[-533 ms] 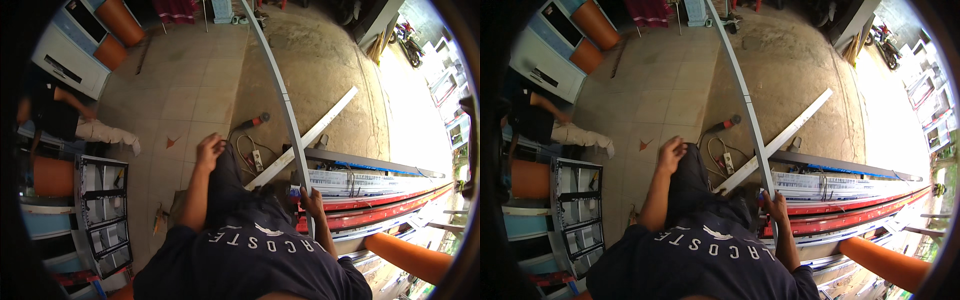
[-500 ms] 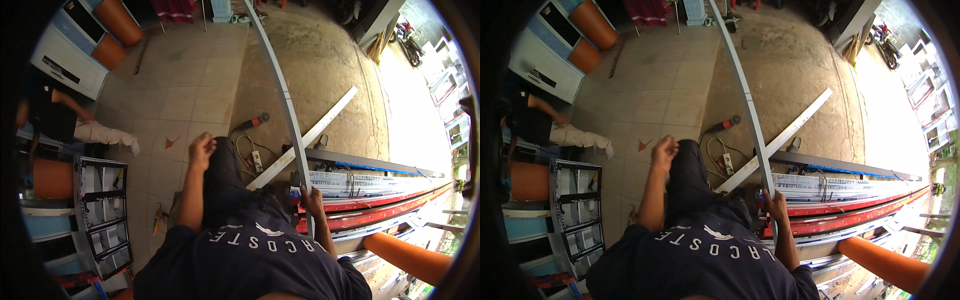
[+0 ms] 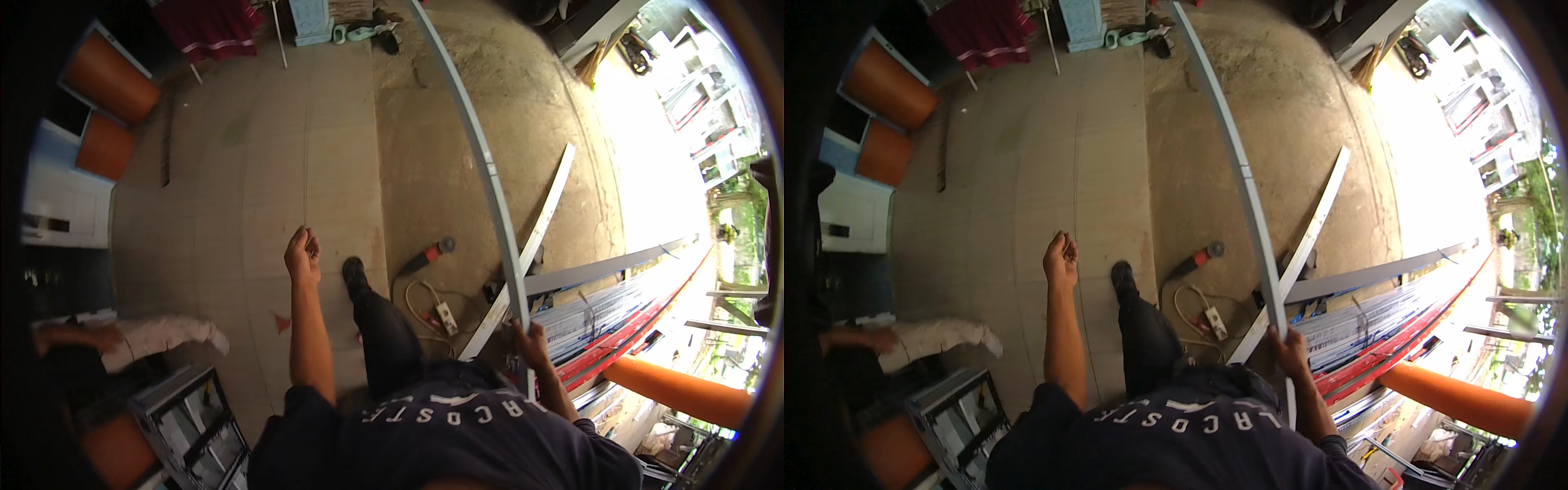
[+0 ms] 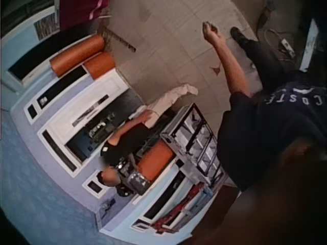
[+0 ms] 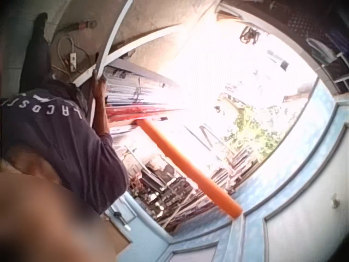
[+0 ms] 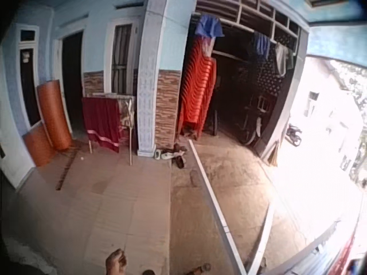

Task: The person cuts aluminum profiles to length using a miter saw, then smooths the cut edges with an angle grinder. The person places the finished piece into a larger aluminum frame on the floor.

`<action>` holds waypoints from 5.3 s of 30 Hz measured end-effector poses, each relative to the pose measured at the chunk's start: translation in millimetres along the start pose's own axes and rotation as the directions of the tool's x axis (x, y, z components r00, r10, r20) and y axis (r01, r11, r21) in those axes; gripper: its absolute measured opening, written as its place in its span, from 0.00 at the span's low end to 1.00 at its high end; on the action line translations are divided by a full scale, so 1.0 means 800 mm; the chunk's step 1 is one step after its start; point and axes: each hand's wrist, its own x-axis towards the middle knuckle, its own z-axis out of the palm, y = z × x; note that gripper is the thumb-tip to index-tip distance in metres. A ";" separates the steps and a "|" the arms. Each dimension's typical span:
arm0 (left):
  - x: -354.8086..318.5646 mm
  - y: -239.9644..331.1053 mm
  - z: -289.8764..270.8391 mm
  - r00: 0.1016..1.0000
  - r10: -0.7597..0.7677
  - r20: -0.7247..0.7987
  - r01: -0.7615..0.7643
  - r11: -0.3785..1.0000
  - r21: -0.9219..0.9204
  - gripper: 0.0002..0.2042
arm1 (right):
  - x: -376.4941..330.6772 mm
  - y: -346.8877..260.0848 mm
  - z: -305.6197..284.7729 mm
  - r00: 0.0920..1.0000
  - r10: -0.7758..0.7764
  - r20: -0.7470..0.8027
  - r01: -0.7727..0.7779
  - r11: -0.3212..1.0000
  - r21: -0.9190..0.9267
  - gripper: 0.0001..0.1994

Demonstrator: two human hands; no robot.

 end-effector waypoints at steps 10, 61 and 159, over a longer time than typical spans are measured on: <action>0.040 0.136 0.146 0.929 -0.172 0.328 0.003 0.889 0.457 0.11 | 0.028 -0.193 0.055 0.984 0.113 0.139 -0.157 0.916 0.369 0.22; 0.059 -0.537 0.884 -0.118 -0.972 -0.202 -0.764 -0.041 0.644 0.20 | 0.596 -0.328 0.308 0.002 0.994 -0.109 -0.118 0.108 0.987 0.16; 0.340 -0.852 0.520 -0.213 -0.493 -0.843 -0.976 0.135 0.168 0.20 | 0.775 0.185 0.401 -0.060 0.921 -0.385 0.990 0.104 0.096 0.43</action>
